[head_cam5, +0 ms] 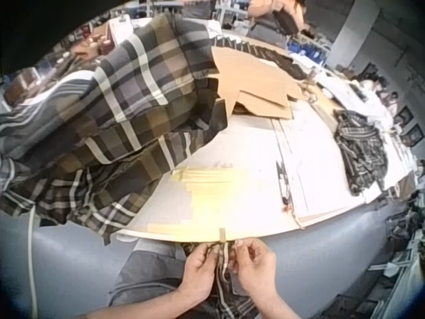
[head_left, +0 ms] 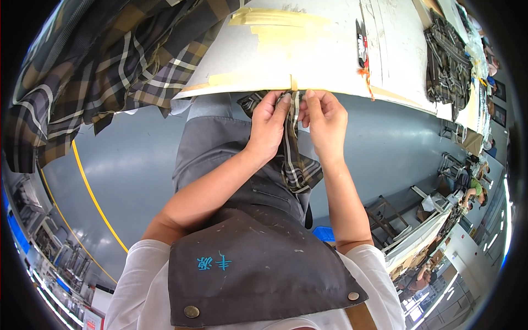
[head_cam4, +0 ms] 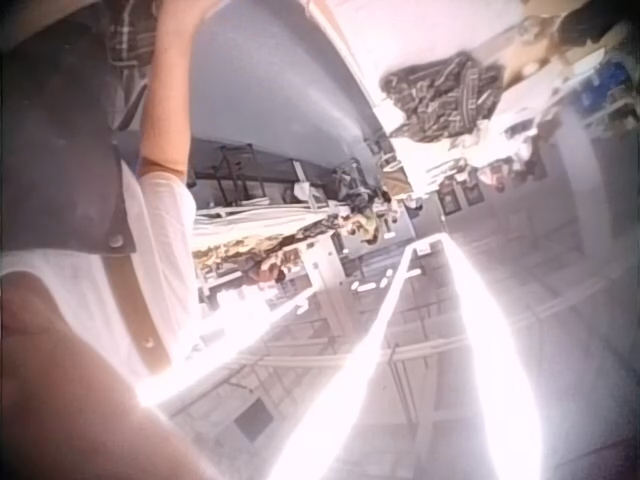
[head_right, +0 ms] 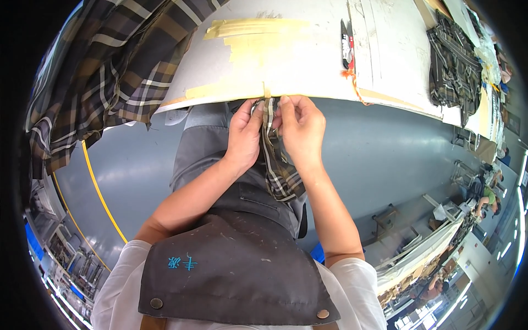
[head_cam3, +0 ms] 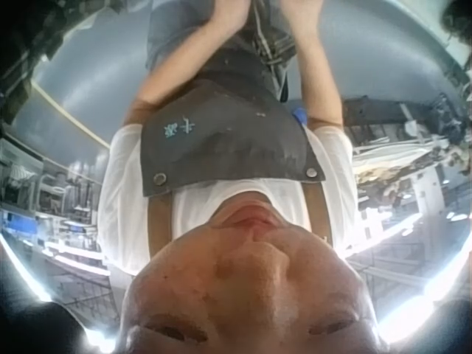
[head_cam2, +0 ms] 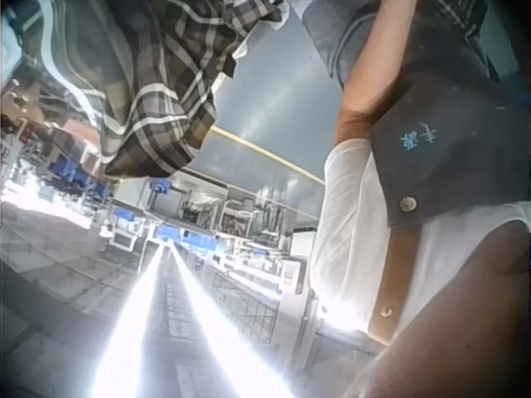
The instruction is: The recorder is folding and fitting fabric components for a plaid bag, using a wooden stick tool for alignment and scissors for trimming.
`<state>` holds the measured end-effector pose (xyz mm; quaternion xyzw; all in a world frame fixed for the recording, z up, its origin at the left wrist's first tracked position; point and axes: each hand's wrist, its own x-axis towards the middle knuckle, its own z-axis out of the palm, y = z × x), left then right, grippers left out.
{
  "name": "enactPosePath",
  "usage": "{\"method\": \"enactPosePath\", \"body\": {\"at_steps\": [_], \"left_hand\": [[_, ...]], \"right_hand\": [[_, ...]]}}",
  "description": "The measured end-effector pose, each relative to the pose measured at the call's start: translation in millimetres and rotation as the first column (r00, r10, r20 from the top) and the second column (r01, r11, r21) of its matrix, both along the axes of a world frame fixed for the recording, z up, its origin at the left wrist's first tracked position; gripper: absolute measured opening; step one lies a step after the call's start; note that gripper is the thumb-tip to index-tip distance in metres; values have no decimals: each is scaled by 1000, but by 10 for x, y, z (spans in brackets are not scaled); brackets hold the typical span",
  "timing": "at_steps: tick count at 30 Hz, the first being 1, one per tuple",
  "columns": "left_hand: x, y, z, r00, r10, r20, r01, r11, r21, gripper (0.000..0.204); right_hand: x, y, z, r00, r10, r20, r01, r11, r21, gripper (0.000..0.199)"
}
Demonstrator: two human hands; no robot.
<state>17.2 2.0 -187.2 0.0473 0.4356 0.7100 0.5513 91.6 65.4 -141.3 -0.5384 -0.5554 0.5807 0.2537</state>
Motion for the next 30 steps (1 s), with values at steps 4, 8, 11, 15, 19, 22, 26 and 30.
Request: {"method": "enactPosePath", "body": {"at_steps": [4, 8, 11, 15, 19, 22, 26, 30], "left_hand": [[10, -15, -38, 1000, 4, 6, -4, 1000, -13, 21], [9, -13, -50, 1000, -3, -3, 3, 1000, 12, 20], [5, -2, -42, 1000, 13, 2, -13, 1000, -3, 20], [1, -7, -22, 1000, 16, -8, -16, 1000, -2, 19], [6, -7, -26, 1000, 21, 8, -22, 1000, 14, 20], [14, 4, 15, 999, 21, 29, -22, 999, 33, 20], [-3, -3, -25, 999, 36, -5, -36, 999, 5, 21], [6, -5, -15, 999, 27, 32, -28, 999, 26, 21]], "right_hand": [[65, 2, 17, 992, -93, -80, 83, 989, -121, 14], [75, -7, 16, 985, -96, -145, 86, 994, -67, 13], [80, 12, 59, 959, -14, 285, -82, 943, 322, 11], [26, -32, 110, 994, 2, 108, -15, 993, 115, 12], [-12, -33, 36, 1000, 23, -13, -22, 999, 42, 13], [38, -6, -34, 986, -56, -155, 40, 994, -103, 15], [-26, -18, 87, 991, -72, -116, 55, 988, -147, 14], [-106, -69, 58, 996, -65, -57, 61, 996, -64, 12]]}}
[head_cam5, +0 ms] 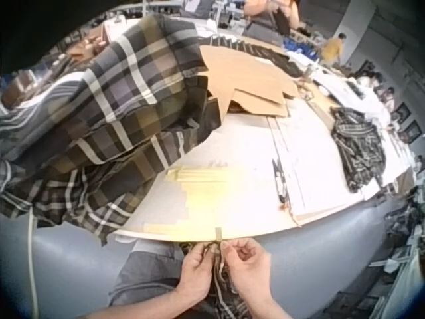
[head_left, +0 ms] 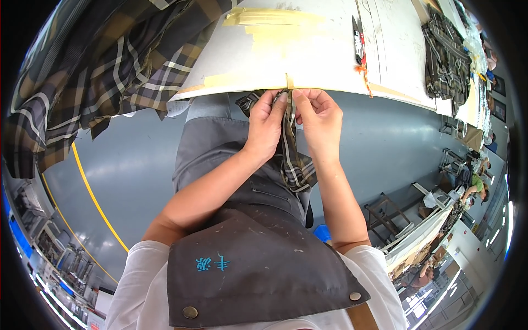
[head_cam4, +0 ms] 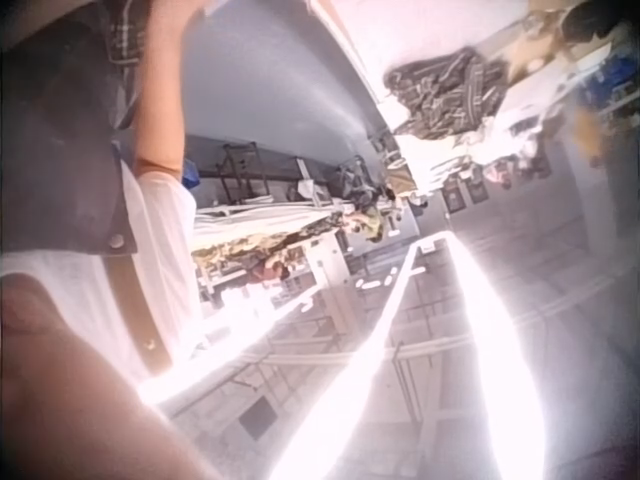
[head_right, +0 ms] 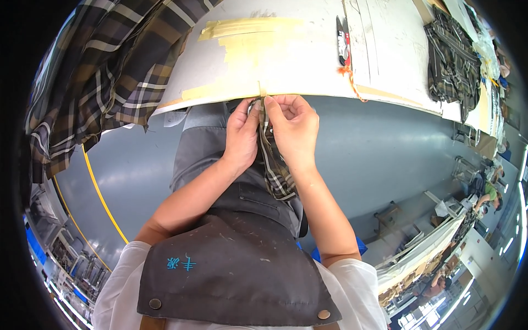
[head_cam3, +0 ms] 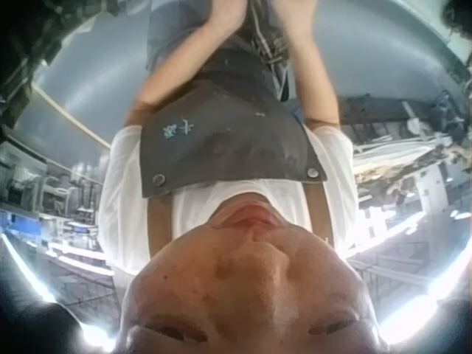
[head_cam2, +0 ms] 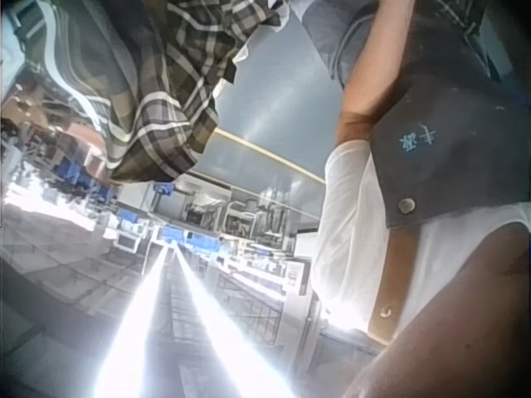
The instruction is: The recorder is folding and fitting fabric components for a plaid bag, using a wooden stick tool for alignment and scissors for trimming.
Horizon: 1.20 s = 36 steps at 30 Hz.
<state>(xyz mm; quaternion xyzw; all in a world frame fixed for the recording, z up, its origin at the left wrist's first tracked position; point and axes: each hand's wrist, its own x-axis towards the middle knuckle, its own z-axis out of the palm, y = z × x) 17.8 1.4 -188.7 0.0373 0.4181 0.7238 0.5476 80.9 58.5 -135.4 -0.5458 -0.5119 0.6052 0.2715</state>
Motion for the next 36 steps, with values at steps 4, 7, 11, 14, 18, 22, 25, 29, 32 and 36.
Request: {"method": "enactPosePath", "body": {"at_steps": [4, 7, 11, 14, 18, 22, 25, 29, 32, 36], "left_hand": [[14, 19, 12, 998, 31, -47, -31, 1000, -1, 21], [15, 12, -4, 998, 18, -65, -18, 1000, 2, 22], [21, 13, -10, 999, 28, -29, -28, 1000, 12, 22], [5, 12, 2, 999, 25, -30, -24, 1000, 4, 21], [9, 2, -48, 1000, -8, -19, 8, 1000, 1, 21], [16, 12, -42, 1000, 0, -29, 0, 1000, -3, 20], [17, 17, -24, 998, 22, -66, -23, 1000, -9, 20], [4, 2, -27, 1000, 5, -28, -5, 1000, 0, 20], [9, 13, -35, 1000, 16, -27, -16, 1000, -6, 21], [-5, 7, -36, 999, 0, -43, 0, 1000, 10, 21]], "right_hand": [[-58, -47, -35, 996, -84, -25, 85, 996, 41, 14], [-61, -88, -96, 998, -45, 36, 40, 990, 135, 16], [-44, -100, -104, 999, 11, 53, -21, 982, 185, 18], [-16, -35, -55, 994, -61, -90, 56, 997, -49, 15], [21, 14, -51, 992, -71, -107, 57, 989, -136, 12], [26, 11, -76, 988, -83, -130, 64, 987, -148, 13], [11, -2, -80, 988, -90, -123, 73, 988, -135, 12], [48, -6, -97, 977, -99, -189, 69, 985, -159, 11], [54, -8, -106, 972, -69, -224, 33, 987, -160, 10], [63, -19, -108, 955, -107, -277, 53, 980, -194, 11]]}}
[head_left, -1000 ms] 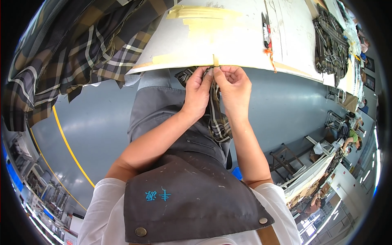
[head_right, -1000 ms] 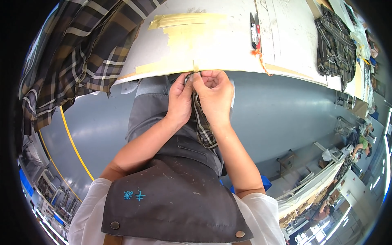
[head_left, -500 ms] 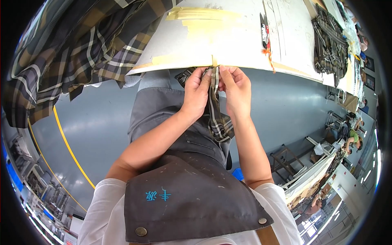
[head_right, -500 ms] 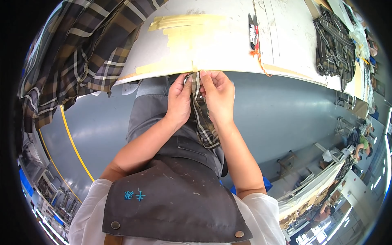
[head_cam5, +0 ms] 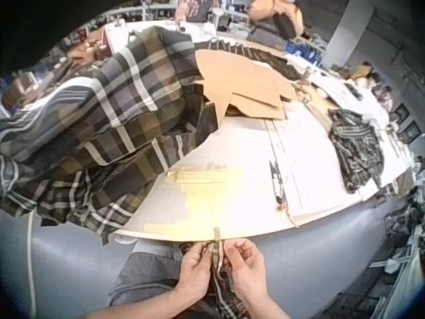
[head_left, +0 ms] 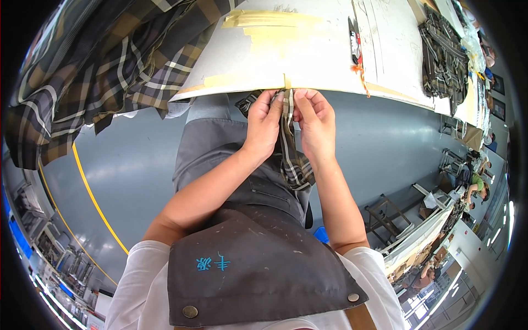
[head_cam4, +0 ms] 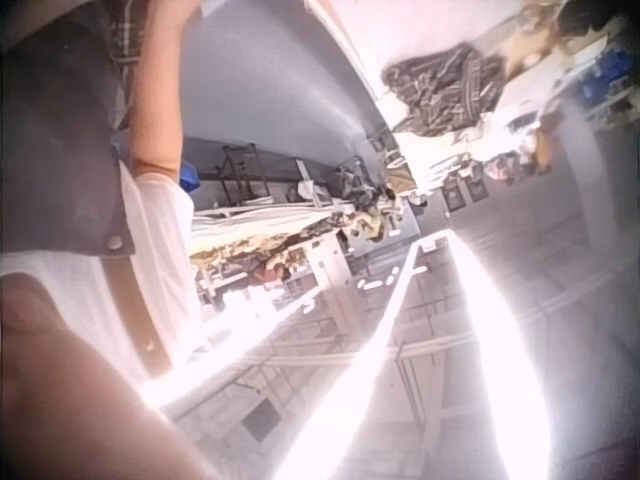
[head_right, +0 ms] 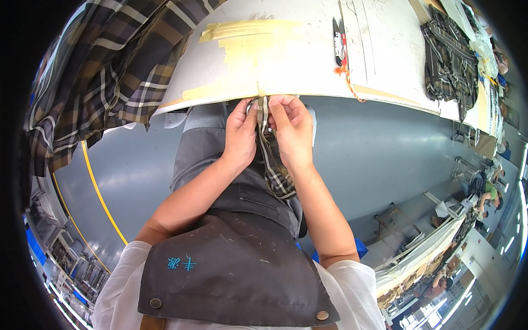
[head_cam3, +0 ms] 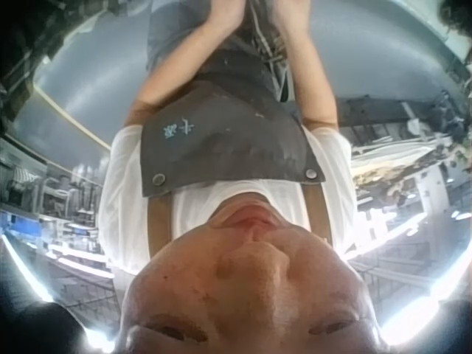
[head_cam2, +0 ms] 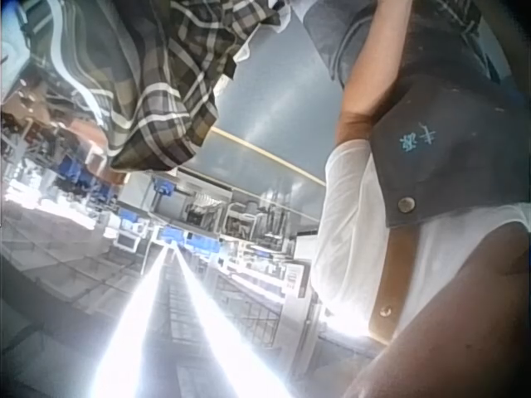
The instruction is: The recorder is folding and fitting fabric components for a plaid bag, using a wooden stick tool for alignment and scissors for trimming.
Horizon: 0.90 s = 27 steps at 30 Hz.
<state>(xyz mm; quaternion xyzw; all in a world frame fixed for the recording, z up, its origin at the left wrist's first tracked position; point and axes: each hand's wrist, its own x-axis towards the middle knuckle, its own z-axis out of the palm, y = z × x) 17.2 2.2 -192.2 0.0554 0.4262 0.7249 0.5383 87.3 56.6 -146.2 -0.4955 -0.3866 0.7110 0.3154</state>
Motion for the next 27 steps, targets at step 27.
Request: {"method": "enactPosePath", "body": {"at_steps": [27], "left_hand": [[-5, 6, 50, 997, 35, -65, -35, 999, 2, 22]], "right_hand": [[-23, -23, 253, 769, 37, 639, -419, 783, 459, 35]]}}
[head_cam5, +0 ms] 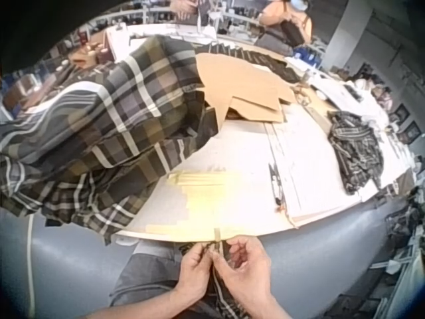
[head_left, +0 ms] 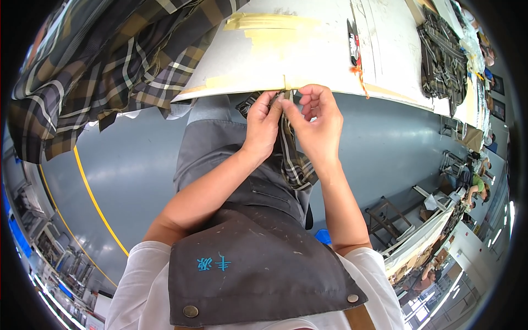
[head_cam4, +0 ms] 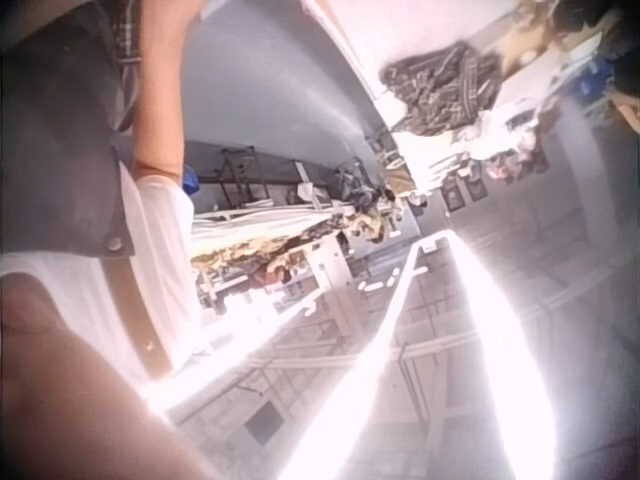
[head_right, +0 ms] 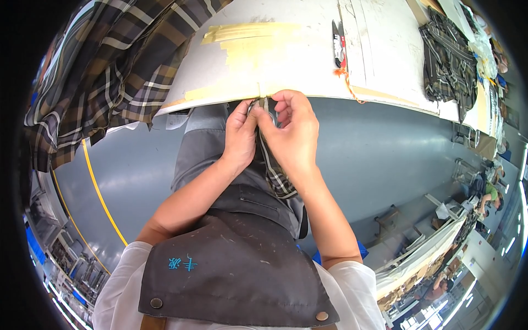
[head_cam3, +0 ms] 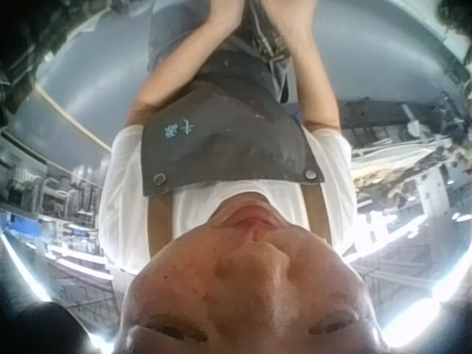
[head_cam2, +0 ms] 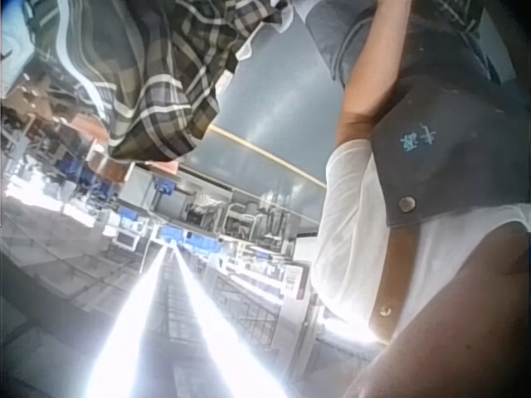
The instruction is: The recorder is folding and fitting fabric components for a plaid bag, using a wooden stick tool for alignment and scissors for trimming.
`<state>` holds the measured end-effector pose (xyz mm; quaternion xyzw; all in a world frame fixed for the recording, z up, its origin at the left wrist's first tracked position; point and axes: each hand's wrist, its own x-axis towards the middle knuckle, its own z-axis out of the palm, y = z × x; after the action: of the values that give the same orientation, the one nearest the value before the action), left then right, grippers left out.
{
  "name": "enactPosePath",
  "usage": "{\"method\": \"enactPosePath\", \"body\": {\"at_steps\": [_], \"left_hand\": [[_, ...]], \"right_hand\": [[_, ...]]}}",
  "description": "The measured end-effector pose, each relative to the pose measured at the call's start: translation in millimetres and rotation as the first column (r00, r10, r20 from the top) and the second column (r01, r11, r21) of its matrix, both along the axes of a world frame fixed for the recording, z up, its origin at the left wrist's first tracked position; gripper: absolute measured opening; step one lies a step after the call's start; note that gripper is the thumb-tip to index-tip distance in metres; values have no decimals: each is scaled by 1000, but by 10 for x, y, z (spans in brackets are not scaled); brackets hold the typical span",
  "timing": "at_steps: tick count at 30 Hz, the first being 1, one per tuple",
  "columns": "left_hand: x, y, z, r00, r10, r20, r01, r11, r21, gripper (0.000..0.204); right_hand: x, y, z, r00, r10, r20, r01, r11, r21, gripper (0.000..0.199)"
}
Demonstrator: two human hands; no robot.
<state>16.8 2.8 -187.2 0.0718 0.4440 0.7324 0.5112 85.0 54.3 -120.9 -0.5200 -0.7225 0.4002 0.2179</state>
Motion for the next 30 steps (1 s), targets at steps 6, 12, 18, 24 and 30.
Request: {"method": "enactPosePath", "body": {"at_steps": [6, 12, 18, 24, 30], "left_hand": [[-140, -53, -34, 967, -128, 219, 120, 992, 49, 24], [-227, -62, -25, 912, -207, 354, 201, 978, 51, 25], [-238, -71, -152, 887, -318, 335, 296, 948, 115, 25], [-125, -52, -182, 932, -264, 250, 234, 962, 143, 20], [-118, -45, -186, 946, -228, 232, 207, 972, 110, 19]], "right_hand": [[2, 14, 153, 967, 218, 131, -233, 965, 117, 34], [154, 40, 66, 975, 213, 68, -216, 975, 45, 19], [138, -83, 64, 985, 139, 98, -151, 980, 129, 13], [141, -223, -37, 981, 164, 103, -189, 926, 325, 14], [86, -244, 36, 998, 35, 55, -49, 961, 272, 14]]}}
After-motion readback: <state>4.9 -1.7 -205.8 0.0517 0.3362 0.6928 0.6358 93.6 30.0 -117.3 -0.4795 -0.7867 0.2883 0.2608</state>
